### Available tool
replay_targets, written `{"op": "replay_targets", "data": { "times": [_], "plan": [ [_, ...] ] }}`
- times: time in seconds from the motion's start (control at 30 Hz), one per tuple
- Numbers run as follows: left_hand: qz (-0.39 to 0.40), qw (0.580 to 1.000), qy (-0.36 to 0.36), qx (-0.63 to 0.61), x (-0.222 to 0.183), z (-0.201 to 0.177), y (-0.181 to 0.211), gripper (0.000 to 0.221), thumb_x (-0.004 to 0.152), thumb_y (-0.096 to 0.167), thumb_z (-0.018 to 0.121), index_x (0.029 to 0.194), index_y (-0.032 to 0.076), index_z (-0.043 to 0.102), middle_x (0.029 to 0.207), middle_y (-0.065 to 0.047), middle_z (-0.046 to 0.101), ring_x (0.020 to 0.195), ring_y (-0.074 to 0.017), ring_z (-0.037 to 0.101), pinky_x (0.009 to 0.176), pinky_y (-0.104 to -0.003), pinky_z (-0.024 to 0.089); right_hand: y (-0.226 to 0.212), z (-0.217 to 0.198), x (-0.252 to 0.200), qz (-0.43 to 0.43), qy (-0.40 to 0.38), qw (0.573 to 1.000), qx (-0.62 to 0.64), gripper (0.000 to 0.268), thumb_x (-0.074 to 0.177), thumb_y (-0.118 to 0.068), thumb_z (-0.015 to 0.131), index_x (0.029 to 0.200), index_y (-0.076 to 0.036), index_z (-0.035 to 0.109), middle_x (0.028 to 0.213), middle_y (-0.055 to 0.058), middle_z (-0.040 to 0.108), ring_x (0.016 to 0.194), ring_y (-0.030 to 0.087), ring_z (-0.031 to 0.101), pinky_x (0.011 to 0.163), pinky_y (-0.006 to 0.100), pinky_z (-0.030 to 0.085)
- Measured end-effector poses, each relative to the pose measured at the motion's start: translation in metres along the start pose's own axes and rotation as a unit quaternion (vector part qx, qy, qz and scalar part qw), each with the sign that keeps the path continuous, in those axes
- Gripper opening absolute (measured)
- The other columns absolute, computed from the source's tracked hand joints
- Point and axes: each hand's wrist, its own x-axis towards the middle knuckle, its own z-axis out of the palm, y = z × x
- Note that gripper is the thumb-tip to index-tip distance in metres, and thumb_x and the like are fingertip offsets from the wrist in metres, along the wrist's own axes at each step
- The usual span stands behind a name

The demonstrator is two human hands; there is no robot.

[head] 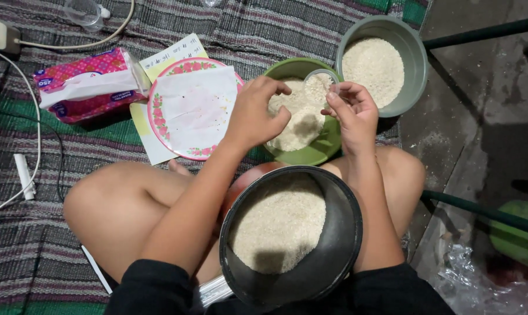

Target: A person sitting on the floor is manually filling small plastic bags with rice from a pot using a small plastic cup for measurement.

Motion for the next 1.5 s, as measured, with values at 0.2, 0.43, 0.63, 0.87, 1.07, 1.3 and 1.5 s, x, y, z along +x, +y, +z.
{"op": "replay_targets", "data": {
  "times": [0.2,0.43,0.63,0.87,1.07,1.3,1.5],
  "plan": [
    [0.019,0.991,-0.038,0.128,0.004,-0.005,-0.010,0.008,0.085,0.028,0.072,0.089,0.023,0.078,0.080,0.001,0.066,0.082,-0.0251,0.068,0.080,-0.040,0.053,-0.002,0.001,0.000,0.004,0.006,1.000,-0.002,0.034,0.092,-0.014,0.084,0.117,-0.004,0.063,0.108,0.008,0.065,0.088,0.013,0.069,0.075,0.032,0.068],
    [-0.114,0.993,0.010,-0.010,0.007,-0.010,0.016,0.008,0.087,0.026,0.075,0.091,0.020,0.078,0.078,0.000,0.068,0.071,-0.0215,0.069,0.070,-0.036,0.057,-0.004,0.000,0.003,0.001,0.012,1.000,-0.001,0.035,0.092,-0.015,0.084,0.117,-0.004,0.063,0.107,0.008,0.064,0.090,0.014,0.069,0.075,0.032,0.067],
    [-0.215,0.959,0.055,-0.174,0.008,-0.010,0.031,0.004,0.083,0.025,0.078,0.085,0.022,0.079,0.069,0.003,0.068,0.063,-0.0105,0.063,0.061,-0.026,0.054,-0.003,-0.005,0.000,-0.001,0.026,1.000,0.012,0.035,0.091,-0.013,0.085,0.116,-0.004,0.063,0.107,0.008,0.065,0.091,0.015,0.070,0.074,0.031,0.068],
    [-0.143,0.974,0.110,-0.137,0.006,-0.023,0.052,0.003,0.083,0.014,0.076,0.086,0.015,0.077,0.071,-0.003,0.069,0.063,-0.0167,0.067,0.060,-0.029,0.056,-0.005,-0.002,0.001,-0.013,0.026,0.999,0.014,0.034,0.092,-0.013,0.084,0.117,-0.004,0.062,0.108,0.009,0.064,0.092,0.014,0.070,0.075,0.031,0.067],
    [-0.168,0.978,0.079,-0.096,0.000,-0.014,0.043,0.006,0.079,0.017,0.076,0.085,0.017,0.075,0.068,-0.001,0.066,0.062,-0.0179,0.065,0.059,-0.033,0.055,-0.006,-0.002,0.001,-0.026,0.037,0.999,0.019,0.032,0.092,-0.014,0.083,0.115,-0.004,0.062,0.108,0.009,0.064,0.091,0.014,0.069,0.076,0.031,0.068],
    [-0.281,0.959,-0.002,-0.040,0.003,-0.035,0.067,0.040,0.079,0.021,0.069,0.119,0.014,0.070,0.067,-0.004,0.065,0.074,-0.0292,0.071,0.077,-0.045,0.056,-0.005,-0.003,0.001,-0.032,0.038,0.998,0.028,0.032,0.093,-0.013,0.082,0.115,-0.004,0.061,0.109,0.009,0.064,0.090,0.014,0.069,0.077,0.030,0.067],
    [-0.331,0.943,-0.035,-0.009,0.007,-0.046,0.052,0.032,0.077,0.045,0.081,0.093,0.018,0.077,0.065,0.002,0.066,0.072,-0.0232,0.071,0.075,-0.039,0.057,-0.005,0.001,0.001,-0.031,0.025,0.999,0.030,0.029,0.093,-0.011,0.081,0.113,-0.004,0.061,0.107,0.009,0.065,0.089,0.013,0.070,0.077,0.029,0.067]
  ]
}}
